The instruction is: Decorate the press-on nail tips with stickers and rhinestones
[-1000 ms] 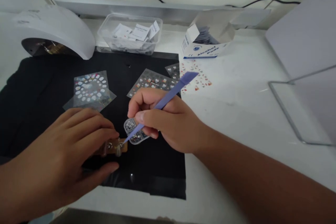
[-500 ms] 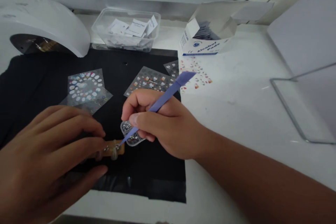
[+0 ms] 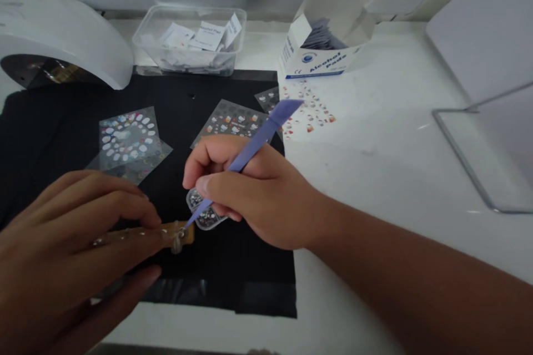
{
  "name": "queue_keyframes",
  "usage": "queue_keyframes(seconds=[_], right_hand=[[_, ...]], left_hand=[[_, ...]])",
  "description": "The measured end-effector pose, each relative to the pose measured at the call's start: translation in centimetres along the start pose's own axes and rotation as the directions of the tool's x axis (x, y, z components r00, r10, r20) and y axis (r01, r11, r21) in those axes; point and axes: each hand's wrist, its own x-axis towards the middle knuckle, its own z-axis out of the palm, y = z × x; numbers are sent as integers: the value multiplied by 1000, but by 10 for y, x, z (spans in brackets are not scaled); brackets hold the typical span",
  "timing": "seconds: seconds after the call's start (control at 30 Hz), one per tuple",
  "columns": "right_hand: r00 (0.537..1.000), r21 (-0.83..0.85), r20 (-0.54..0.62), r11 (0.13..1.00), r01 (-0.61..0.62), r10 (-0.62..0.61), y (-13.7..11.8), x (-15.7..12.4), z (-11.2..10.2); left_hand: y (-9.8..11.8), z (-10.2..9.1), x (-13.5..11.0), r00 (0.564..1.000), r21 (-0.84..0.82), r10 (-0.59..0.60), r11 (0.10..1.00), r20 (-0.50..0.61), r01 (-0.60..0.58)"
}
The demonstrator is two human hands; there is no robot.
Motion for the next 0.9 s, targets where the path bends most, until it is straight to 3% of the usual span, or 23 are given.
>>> queue_keyframes(seconds=[0.37,0.6,0.9], right_hand=[[999,-17,-30,1000,15,-16,0,-2,1],[994,-43,-113,999,3,-8,-2,-9,5],[994,-75,-112,997,-24,15,-3,-10,4]], left_hand=[[-3,1,-1,999,21,48,999,-11,-48],[-2,0,0,999,36,18,999,-50,-16],[1,1,2,999,13,-12,1000,-35,13]])
